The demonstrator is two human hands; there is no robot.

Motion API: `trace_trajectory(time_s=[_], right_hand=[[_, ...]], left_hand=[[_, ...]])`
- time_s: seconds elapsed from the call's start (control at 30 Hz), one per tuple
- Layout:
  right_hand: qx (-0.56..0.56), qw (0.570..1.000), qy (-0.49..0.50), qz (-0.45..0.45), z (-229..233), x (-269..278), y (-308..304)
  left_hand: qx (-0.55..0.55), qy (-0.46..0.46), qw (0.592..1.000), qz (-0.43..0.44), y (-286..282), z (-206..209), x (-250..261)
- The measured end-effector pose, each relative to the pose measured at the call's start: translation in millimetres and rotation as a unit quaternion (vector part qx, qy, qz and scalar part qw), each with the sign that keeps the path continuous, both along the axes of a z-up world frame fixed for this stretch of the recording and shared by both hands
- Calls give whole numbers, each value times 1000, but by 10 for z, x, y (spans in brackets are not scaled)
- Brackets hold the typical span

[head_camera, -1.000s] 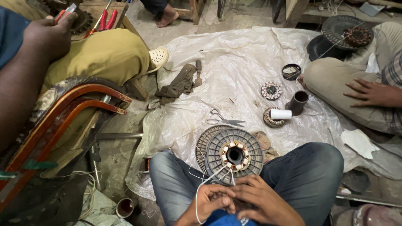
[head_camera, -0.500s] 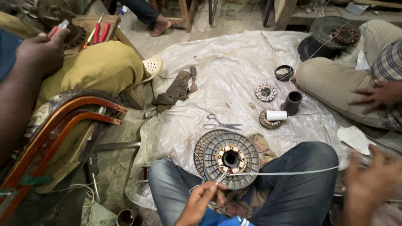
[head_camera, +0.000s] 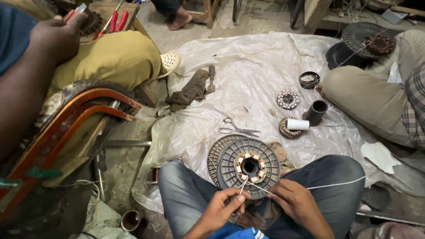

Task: The person sits on the floor and winds white thread around the copper coils of a motor stator. They repeatedly loop the thread through the slots to secure the windings, occasionally adjusting the stator's position.

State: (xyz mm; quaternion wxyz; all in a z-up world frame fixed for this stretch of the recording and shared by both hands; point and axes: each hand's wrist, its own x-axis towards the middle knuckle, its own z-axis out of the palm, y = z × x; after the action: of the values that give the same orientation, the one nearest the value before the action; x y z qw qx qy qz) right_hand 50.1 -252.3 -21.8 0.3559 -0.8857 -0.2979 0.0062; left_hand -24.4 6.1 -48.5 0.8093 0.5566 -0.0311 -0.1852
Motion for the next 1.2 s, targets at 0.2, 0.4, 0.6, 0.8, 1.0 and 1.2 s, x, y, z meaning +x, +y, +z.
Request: trace_trajectory(time_s=[0.2, 0.4, 0.6, 0.8, 1.0, 1.2], right_hand=[[73, 994, -73, -32, 29, 37, 155], [48, 997, 19, 51, -136, -26, 197], [-27, 968, -123, -216, -313, 113, -844], [-197, 843, -267, -423, -76, 361, -1473], [-36, 991, -126, -41, -221, 210, -26], [8, 998, -54, -13, -378, -22, -60]], left_hand=[[18, -2, 1000, -5, -56, -38, 9], [25, -9, 1000, 1, -39, -62, 37], [27, 20, 999, 22, 4, -75, 44], [47, -22, 998, 28, -49, -73, 36], [58, -45, 997, 9, -125, -10, 62], [58, -50, 997, 21, -88, -15, 71]])
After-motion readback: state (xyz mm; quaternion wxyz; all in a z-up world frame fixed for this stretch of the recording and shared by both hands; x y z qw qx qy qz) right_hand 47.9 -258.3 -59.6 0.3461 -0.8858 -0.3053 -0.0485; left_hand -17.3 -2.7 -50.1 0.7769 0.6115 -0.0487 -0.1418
